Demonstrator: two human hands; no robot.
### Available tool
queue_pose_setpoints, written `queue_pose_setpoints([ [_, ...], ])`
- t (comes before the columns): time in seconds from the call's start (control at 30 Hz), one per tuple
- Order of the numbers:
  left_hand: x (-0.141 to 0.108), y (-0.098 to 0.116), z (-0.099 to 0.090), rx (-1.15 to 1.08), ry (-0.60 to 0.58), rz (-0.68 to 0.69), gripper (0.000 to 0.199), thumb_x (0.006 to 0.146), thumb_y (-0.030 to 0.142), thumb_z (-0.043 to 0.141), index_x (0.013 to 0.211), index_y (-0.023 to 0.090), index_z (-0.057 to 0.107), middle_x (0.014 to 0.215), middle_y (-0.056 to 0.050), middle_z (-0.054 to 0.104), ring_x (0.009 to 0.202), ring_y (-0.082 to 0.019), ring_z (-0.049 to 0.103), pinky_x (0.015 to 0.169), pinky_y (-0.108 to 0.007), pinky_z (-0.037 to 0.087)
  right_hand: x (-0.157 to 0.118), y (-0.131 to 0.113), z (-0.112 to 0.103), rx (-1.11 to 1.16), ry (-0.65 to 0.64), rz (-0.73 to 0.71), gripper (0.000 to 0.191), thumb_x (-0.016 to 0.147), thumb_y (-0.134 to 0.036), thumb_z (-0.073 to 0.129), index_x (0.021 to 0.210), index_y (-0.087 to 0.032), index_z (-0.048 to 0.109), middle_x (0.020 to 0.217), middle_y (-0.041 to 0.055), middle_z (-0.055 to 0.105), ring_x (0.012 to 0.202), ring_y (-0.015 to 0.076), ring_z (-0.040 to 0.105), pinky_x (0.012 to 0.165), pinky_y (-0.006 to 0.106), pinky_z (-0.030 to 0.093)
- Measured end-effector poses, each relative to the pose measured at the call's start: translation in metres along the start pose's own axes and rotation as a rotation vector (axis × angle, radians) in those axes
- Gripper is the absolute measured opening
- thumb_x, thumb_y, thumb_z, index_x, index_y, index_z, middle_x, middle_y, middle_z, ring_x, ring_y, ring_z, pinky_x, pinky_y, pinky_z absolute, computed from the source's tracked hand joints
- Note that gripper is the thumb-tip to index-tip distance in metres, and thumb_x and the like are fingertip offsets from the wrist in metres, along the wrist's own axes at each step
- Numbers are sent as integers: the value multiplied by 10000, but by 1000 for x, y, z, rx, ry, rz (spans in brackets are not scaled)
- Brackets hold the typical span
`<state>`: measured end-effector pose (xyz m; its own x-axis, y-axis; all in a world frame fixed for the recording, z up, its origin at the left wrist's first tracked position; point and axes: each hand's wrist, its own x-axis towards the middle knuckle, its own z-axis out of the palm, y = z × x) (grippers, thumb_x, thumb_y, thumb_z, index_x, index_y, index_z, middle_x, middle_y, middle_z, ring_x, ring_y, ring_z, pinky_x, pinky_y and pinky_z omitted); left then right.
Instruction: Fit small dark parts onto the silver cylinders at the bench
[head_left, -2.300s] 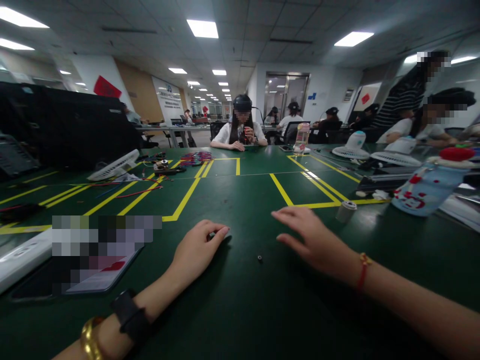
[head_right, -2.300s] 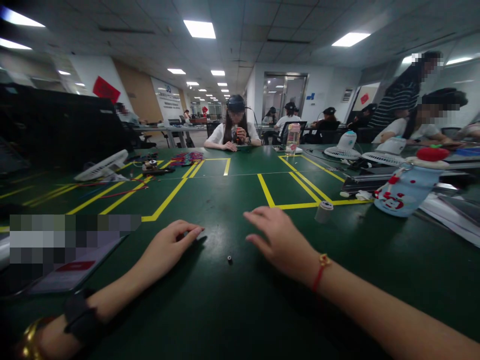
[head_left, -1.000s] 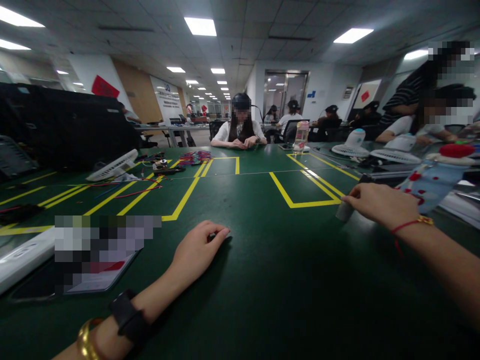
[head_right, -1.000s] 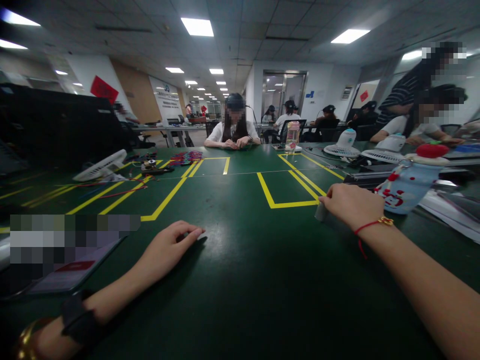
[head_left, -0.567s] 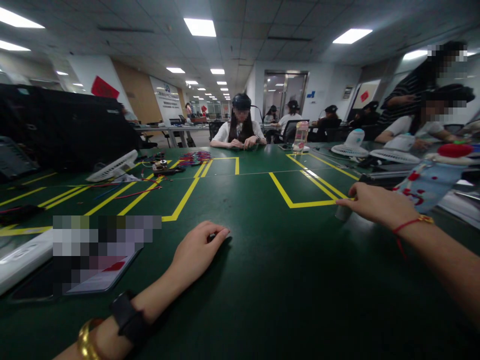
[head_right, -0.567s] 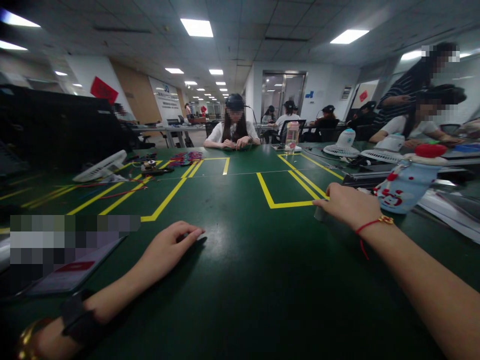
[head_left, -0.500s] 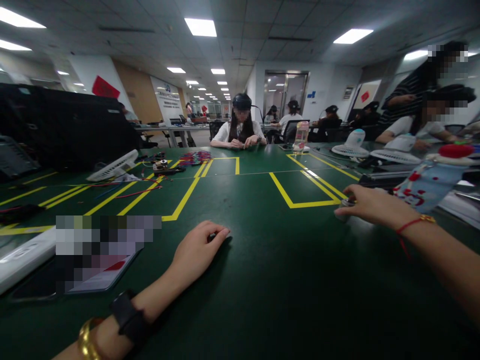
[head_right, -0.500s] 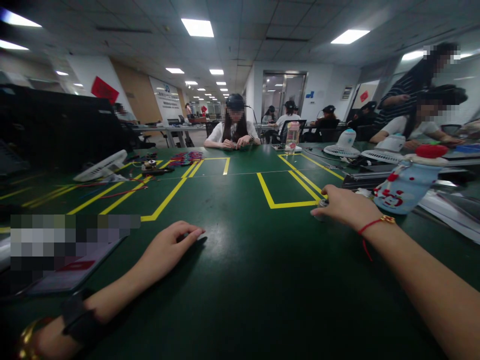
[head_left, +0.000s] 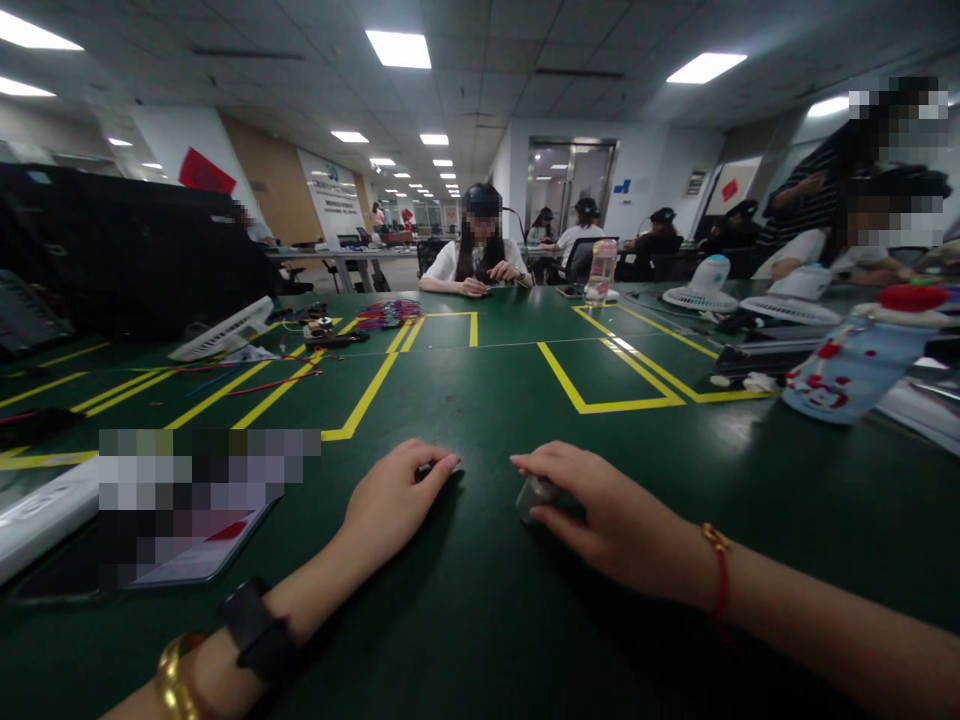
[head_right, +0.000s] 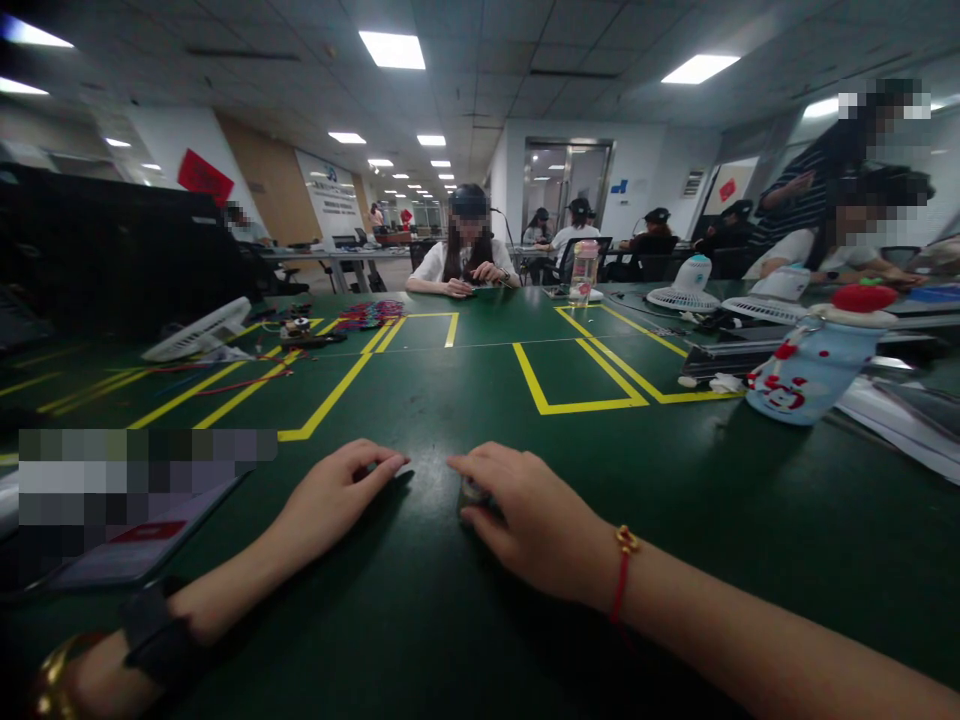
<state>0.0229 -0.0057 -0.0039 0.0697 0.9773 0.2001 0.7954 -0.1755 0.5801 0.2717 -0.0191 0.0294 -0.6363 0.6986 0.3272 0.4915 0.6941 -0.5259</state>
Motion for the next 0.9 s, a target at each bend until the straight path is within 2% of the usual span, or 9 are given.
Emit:
queue_pose_setpoints([
  [0.07,0,-1,0,-3,5,4,368,853,491,420,895,242,687,936,-33,647,857,-210,588,765,-318,433,-2,-1,16,71,30,23,495,798,-197,531,1284,-254,453,1200,51,546,1076,163,509,961,360,400],
  [0.17,-2,3,-1,-33,25,35,348,861,464,429,896,234,687,914,-37,634,839,-202,578,764,-321,431,-4,5,27,217,110,150,550,765,-245,599,1278,-216,401,1201,72,537,1068,163,521,946,353,417],
  [0.27,-8,22,-1,-126,18,122,309,872,417,444,952,239,684,914,-39,613,835,-185,562,756,-310,430,-4,10,28,314,113,240,518,730,-290,651,1188,-197,428,1117,63,570,973,150,561,865,324,458],
  [0.37,-14,46,1,-229,-58,201,283,868,404,469,1007,277,681,912,-34,597,847,-180,543,734,-295,430,-2,10,27,357,92,242,429,726,-276,658,1098,-193,460,1027,41,593,890,133,574,792,294,468],
  [0.5,-15,64,5,-284,-76,170,259,832,438,528,970,301,699,823,-16,558,729,-158,510,642,-278,414,-1,7,26,378,86,252,389,730,-279,657,1063,-200,472,961,18,595,823,117,562,721,264,463],
  [0.7,-12,66,6,-291,-27,147,220,805,429,566,855,276,716,793,-10,535,689,-148,489,602,-274,396,2,6,27,338,83,249,383,725,-297,661,1051,-201,486,929,13,593,784,112,550,687,256,452],
  [0.9,-14,60,3,-334,56,79,269,823,445,531,878,251,708,786,-10,558,690,-151,509,619,-281,401,0,4,26,261,141,220,359,721,-254,643,1045,-202,497,961,16,591,808,113,542,714,257,449],
])
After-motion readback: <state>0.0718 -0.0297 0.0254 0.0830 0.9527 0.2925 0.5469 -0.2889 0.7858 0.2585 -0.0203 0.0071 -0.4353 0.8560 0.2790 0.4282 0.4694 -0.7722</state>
